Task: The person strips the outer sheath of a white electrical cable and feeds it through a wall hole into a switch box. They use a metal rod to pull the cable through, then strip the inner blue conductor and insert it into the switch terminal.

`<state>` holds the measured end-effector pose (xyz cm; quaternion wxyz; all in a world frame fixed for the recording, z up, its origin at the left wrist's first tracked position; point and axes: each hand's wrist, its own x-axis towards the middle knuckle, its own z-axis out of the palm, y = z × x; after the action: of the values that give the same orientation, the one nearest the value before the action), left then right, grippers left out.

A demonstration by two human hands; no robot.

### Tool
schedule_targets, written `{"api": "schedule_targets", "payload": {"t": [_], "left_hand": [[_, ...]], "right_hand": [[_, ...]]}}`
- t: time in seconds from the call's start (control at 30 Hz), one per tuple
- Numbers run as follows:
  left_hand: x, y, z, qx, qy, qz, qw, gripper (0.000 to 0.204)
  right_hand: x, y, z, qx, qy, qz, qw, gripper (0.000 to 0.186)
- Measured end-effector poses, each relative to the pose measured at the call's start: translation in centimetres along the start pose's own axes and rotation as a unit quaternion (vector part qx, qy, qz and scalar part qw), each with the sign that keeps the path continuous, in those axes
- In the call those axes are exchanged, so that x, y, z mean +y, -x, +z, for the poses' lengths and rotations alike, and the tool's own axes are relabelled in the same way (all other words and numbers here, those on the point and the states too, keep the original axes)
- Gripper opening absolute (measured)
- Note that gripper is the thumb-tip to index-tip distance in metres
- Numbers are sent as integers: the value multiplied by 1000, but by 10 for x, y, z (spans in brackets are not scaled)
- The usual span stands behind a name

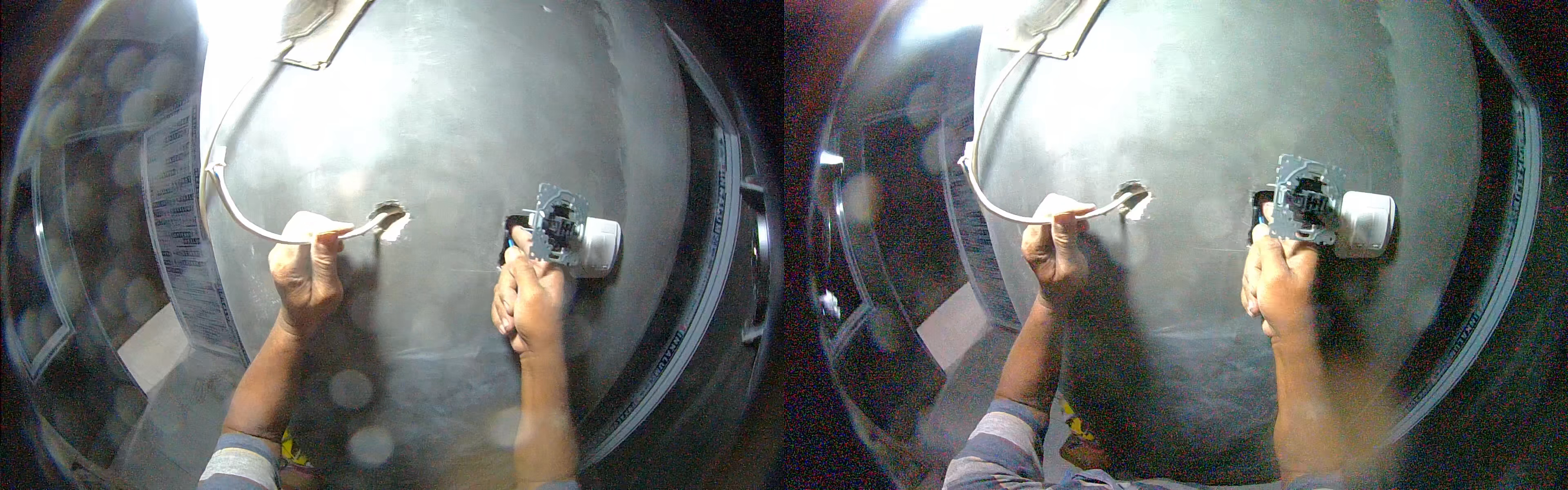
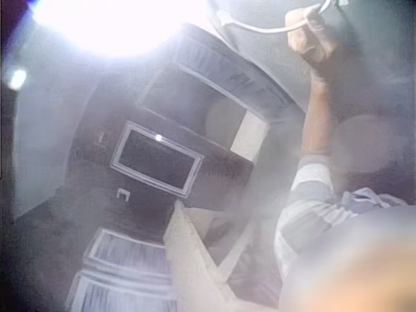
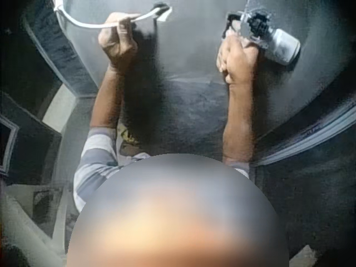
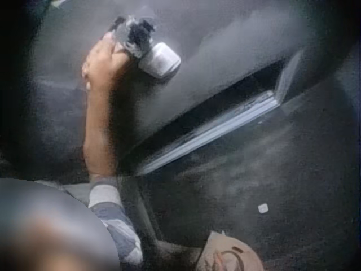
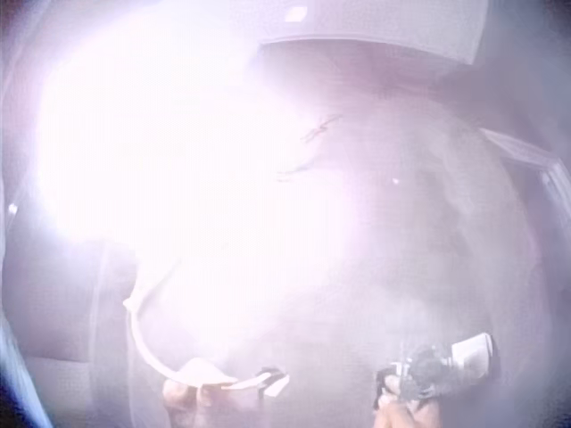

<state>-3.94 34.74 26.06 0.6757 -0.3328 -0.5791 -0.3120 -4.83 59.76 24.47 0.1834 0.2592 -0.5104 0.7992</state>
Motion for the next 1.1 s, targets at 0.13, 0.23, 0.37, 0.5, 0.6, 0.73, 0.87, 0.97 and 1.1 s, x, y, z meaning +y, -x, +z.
{"api": "schedule_targets", "payload": {"t": [0.13,0.23,0.37,0.5,0.6,0.73,0.87,0.97,1.1], "left_hand": [[-5,7,18,-8,22,38,999,20],[-2,15,37,8,31,22,999,18],[18,22,75,-20,27,170,985,13],[50,31,95,-15,-71,181,981,19],[51,22,81,-14,-74,174,982,14],[62,9,33,-34,17,123,992,24],[94,9,3,-94,330,-84,936,28],[105,18,-4,-275,129,152,941,15],[104,52,8,-359,121,204,903,11]], "right_hand": [[2,-5,-21,21,19,-9,1000,43],[8,-9,-38,27,49,-20,998,52],[9,-11,-59,26,85,-56,994,50],[0,0,-64,42,80,-46,995,47],[-3,-1,-51,27,81,-53,995,46],[-1,3,-27,31,86,-56,994,48],[-4,8,-23,25,86,-66,994,47],[-5,10,-25,23,85,-68,994,47],[-3,10,-26,20,91,-71,993,46]]}}
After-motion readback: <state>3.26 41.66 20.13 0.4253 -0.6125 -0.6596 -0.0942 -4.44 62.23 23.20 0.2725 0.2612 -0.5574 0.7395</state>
